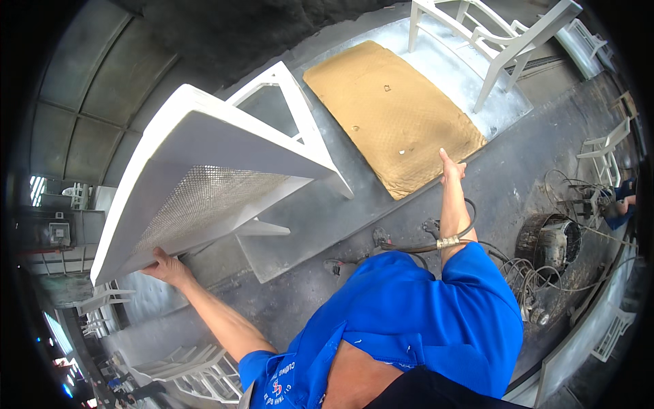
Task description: The person spray paints white chair frames using a handheld spray gun. They repeatedly pick up chairs, rotate them to access different sides, and apply paint to the frame and mesh surfaces. The person places finished chairs aside and continues with the next unit.
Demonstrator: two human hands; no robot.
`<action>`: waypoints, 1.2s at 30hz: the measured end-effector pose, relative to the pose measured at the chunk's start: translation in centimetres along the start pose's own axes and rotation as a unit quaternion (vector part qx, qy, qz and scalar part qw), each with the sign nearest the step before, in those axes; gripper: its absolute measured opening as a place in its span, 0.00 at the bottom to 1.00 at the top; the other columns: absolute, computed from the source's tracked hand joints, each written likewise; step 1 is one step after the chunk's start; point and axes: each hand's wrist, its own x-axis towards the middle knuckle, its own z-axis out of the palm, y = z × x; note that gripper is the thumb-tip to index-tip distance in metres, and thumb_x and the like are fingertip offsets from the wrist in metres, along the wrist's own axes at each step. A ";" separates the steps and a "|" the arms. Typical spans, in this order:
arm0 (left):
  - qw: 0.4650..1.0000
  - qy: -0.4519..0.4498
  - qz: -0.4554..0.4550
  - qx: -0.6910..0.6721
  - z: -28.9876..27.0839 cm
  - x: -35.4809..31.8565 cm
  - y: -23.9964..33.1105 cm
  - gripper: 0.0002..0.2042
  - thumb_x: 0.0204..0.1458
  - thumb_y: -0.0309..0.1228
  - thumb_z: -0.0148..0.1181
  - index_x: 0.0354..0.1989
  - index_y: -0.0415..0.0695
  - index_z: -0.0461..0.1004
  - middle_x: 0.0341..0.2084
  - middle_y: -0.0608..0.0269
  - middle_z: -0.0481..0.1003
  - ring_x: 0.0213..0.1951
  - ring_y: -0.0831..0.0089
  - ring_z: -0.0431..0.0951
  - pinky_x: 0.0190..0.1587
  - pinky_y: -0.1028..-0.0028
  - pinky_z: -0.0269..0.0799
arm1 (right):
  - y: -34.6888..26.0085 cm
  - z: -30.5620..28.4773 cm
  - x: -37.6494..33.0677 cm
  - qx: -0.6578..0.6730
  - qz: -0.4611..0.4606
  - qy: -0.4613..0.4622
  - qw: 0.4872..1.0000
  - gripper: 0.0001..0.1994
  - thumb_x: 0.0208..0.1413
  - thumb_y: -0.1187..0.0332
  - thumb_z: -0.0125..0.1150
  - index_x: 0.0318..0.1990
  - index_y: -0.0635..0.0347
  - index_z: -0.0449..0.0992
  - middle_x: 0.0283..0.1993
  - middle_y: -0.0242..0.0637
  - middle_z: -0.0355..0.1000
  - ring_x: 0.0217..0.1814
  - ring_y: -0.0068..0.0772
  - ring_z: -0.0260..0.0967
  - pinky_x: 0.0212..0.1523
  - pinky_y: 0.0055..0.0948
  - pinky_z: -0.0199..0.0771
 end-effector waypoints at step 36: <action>0.381 -0.826 -0.102 -0.404 -2.0 -25.5 16.0 0.21 0.57 0.36 0.66 0.56 0.39 0.77 0.44 0.47 0.83 0.47 0.58 0.83 0.51 0.61 0.76 | 31.0 -13.7 -20.0 -0.524 -0.120 -0.293 0.791 0.30 0.50 0.54 0.63 0.60 0.58 0.73 0.49 0.44 0.72 0.48 0.40 0.72 0.43 0.42 0.74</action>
